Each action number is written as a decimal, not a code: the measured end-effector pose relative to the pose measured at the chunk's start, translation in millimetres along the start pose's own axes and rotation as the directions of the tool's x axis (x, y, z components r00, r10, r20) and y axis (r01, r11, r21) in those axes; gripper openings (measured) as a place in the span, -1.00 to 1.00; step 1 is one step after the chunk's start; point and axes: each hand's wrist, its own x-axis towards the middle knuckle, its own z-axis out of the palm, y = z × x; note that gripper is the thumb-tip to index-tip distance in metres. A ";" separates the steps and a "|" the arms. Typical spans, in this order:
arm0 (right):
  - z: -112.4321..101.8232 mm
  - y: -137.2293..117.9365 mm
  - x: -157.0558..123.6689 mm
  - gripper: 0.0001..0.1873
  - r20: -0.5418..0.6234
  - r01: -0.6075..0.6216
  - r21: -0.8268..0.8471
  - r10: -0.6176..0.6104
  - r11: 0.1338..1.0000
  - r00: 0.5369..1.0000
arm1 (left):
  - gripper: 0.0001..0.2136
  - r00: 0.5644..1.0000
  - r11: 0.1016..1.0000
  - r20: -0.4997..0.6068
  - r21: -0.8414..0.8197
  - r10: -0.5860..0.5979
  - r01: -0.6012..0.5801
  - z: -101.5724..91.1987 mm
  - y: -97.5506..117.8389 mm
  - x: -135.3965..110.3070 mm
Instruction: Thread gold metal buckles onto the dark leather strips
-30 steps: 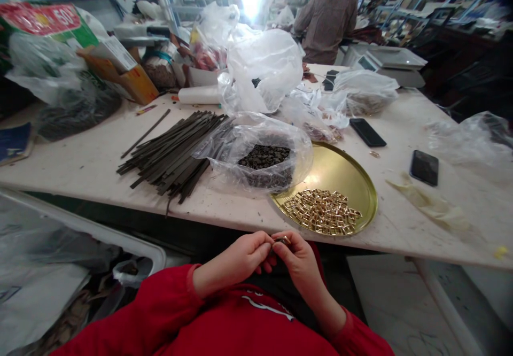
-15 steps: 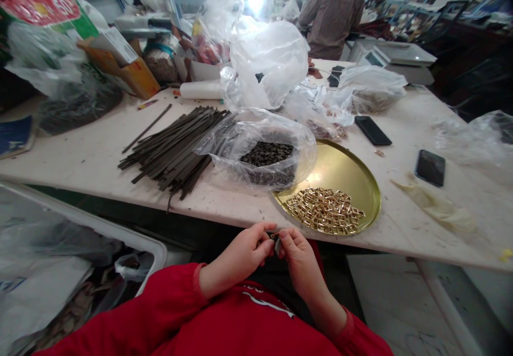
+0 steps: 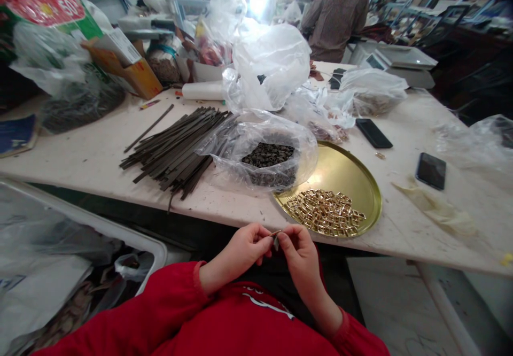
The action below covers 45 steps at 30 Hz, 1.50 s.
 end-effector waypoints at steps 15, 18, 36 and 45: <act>-1.9 0.7 0.1 -0.90 0.041 0.331 -0.286 -0.333 0.899 0.942 | -0.54 0.994 0.997 0.098 -0.062 0.057 -0.051 3.5 -8.5 1.3; -2.4 0.9 3.4 -0.87 0.065 0.391 -0.305 -0.391 0.868 0.918 | -0.53 0.990 0.996 0.130 -0.080 0.058 -0.047 1.7 -4.7 2.3; 2.1 -5.2 33.3 -0.84 0.072 0.345 -0.469 -0.354 0.813 0.932 | -0.67 0.993 0.980 -0.043 -0.162 0.109 -0.114 -6.6 -9.7 23.0; -4.0 -47.4 139.1 -0.81 0.199 0.454 -0.518 -0.414 0.725 0.888 | -0.61 0.995 0.954 -0.102 -0.297 0.009 -0.039 -29.3 -1.7 40.5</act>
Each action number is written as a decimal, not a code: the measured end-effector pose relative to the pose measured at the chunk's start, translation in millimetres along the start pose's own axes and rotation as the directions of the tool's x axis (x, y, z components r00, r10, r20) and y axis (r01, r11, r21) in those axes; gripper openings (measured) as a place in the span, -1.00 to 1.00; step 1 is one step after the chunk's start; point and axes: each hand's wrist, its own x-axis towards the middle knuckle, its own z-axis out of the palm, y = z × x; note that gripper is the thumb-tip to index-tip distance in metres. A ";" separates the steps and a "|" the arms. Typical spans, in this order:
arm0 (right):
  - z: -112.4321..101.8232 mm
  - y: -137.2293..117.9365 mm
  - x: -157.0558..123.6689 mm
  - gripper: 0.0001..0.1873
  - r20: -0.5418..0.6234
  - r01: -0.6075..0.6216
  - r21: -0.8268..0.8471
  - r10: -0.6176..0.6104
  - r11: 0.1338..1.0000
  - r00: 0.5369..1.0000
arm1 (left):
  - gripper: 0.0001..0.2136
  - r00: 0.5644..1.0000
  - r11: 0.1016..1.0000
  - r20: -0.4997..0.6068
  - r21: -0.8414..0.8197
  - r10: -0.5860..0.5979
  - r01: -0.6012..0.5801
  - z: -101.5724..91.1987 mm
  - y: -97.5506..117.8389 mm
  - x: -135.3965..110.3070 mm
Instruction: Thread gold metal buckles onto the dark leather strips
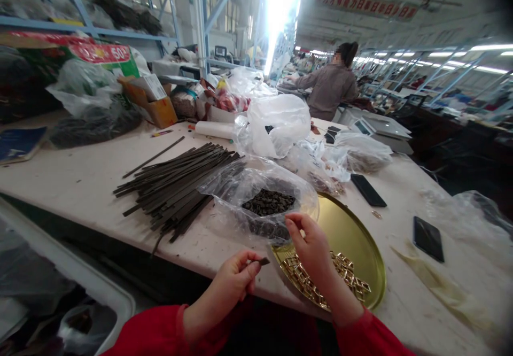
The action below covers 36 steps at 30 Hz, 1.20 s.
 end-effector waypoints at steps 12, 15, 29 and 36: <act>41.2 38.4 72.6 -0.96 0.241 0.110 -0.313 -0.033 0.943 0.970 | -0.60 1.000 1.000 0.001 -0.005 0.004 -0.004 -19.8 5.0 11.4; 29.5 26.8 55.9 -0.85 0.213 -0.029 -0.118 0.054 0.993 0.976 | -0.57 0.999 0.999 -0.002 -0.012 0.043 -0.043 -16.9 15.2 11.0; -6.2 -25.0 -47.7 -0.68 0.259 -0.423 0.640 0.339 0.641 0.905 | -0.59 0.986 0.981 0.014 0.101 0.167 -0.167 18.3 32.3 4.2; -8.7 -22.7 -66.9 -0.86 -0.049 0.020 0.172 -0.012 0.985 0.999 | -0.71 0.968 0.929 0.051 0.273 0.244 -0.249 20.7 24.4 -9.1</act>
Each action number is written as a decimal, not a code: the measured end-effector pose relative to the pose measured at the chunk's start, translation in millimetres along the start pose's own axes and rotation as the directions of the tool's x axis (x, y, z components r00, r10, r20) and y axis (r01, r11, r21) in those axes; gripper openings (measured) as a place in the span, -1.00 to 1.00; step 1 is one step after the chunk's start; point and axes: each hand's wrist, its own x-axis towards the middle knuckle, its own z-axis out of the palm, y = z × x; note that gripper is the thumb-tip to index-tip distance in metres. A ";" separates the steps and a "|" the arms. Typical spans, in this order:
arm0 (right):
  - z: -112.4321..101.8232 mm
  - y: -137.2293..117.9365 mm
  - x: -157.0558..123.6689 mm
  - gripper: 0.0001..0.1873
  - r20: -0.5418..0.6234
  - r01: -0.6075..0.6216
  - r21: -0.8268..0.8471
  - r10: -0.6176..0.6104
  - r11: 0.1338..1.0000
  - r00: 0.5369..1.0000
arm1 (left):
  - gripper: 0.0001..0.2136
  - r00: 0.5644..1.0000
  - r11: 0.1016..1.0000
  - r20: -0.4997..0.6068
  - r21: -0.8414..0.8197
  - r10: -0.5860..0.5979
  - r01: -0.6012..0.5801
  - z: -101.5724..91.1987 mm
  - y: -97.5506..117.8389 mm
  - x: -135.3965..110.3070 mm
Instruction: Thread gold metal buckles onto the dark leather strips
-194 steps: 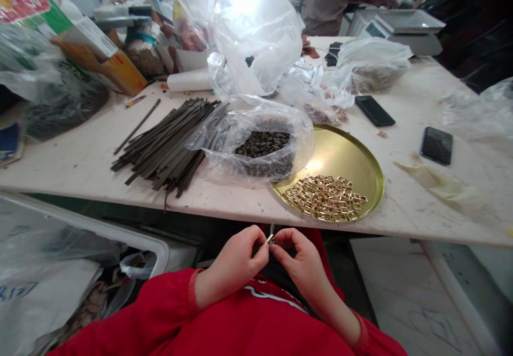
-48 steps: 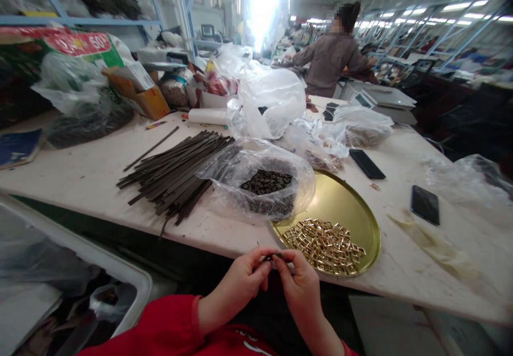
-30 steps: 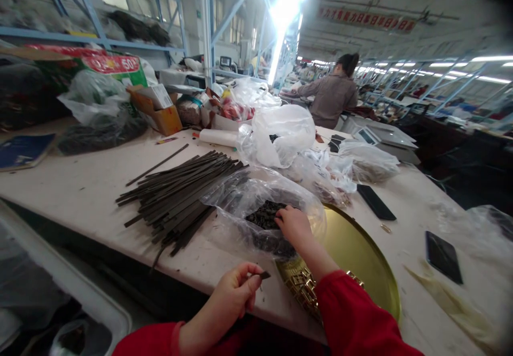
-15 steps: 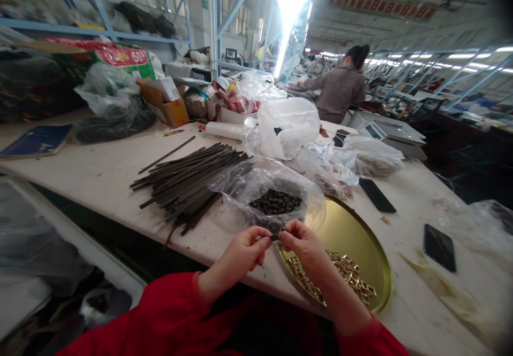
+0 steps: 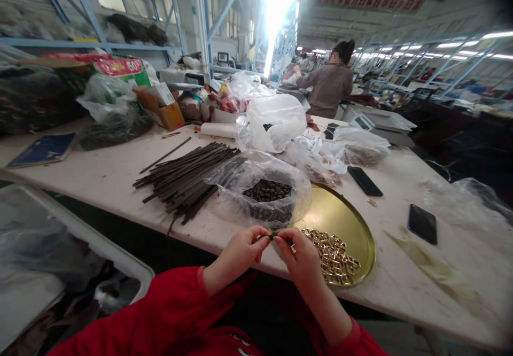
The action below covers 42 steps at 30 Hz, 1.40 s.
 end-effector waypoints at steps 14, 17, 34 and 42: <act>5.9 0.9 -12.6 -0.81 0.123 -0.160 0.173 0.140 0.972 0.983 | -0.73 0.998 0.996 0.042 0.078 0.038 -0.041 13.6 0.2 -11.3; 8.2 -1.4 -17.3 -0.77 0.124 -0.041 0.141 0.023 0.989 0.992 | -0.65 0.999 0.997 0.013 0.055 0.048 -0.049 11.1 -1.7 -13.2; 11.2 -1.7 -24.8 -0.63 0.526 -0.655 0.523 0.398 0.545 0.752 | -0.44 0.980 0.995 0.195 0.098 -0.048 0.029 -3.9 -12.7 -18.4; 15.9 5.3 -44.4 -0.68 0.273 -0.549 0.462 0.477 0.697 0.836 | -0.60 0.986 0.952 0.143 0.304 -0.090 0.043 -10.5 -14.2 -22.9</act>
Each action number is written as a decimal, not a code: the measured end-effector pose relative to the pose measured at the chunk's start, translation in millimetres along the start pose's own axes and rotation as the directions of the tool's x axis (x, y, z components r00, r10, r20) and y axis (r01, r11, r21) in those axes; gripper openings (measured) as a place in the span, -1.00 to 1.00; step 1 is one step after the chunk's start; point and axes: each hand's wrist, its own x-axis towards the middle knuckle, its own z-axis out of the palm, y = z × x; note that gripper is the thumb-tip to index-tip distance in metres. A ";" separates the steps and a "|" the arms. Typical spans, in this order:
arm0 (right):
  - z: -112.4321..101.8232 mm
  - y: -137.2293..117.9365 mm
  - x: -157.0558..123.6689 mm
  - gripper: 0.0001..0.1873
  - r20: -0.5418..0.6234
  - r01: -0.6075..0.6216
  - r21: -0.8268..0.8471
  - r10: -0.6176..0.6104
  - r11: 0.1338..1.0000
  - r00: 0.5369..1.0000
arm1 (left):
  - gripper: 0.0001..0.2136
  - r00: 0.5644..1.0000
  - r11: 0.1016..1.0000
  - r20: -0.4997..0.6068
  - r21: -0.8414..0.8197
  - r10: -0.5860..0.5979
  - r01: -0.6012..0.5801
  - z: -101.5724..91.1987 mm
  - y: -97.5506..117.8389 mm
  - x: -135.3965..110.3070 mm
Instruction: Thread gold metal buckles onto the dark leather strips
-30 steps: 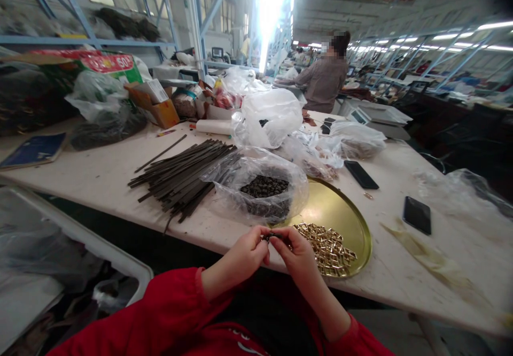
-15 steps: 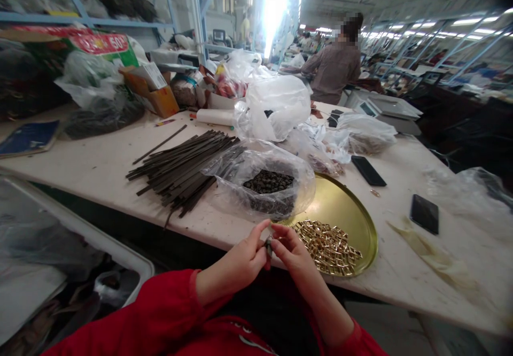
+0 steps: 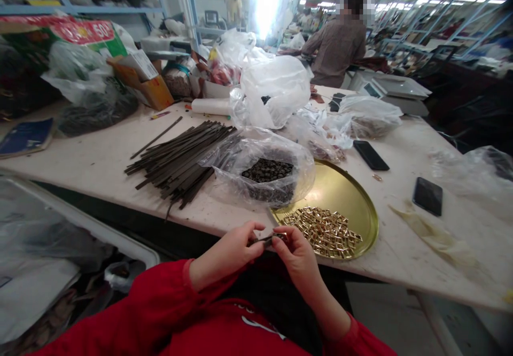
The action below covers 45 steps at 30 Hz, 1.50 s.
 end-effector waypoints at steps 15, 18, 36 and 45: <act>-8.5 9.0 -26.2 -0.83 0.117 0.155 -0.325 -0.123 0.933 0.985 | -0.65 0.972 0.989 0.236 -0.143 0.011 0.023 15.5 5.2 -18.7; -11.4 13.4 -33.0 -0.84 0.162 0.133 -0.327 -0.083 0.935 0.983 | -0.62 0.947 0.984 0.322 -0.171 0.006 0.052 14.7 5.2 -20.1; -19.5 14.2 -46.0 -0.84 0.219 0.107 -0.355 -0.029 0.929 0.975 | -0.70 0.846 0.984 0.502 0.076 -0.180 0.164 7.3 6.2 -24.0; -14.0 12.3 -50.2 -0.86 0.310 0.434 -0.596 -0.304 0.676 0.901 | -0.73 0.927 0.969 0.365 0.247 -0.088 -0.005 15.2 7.4 -29.4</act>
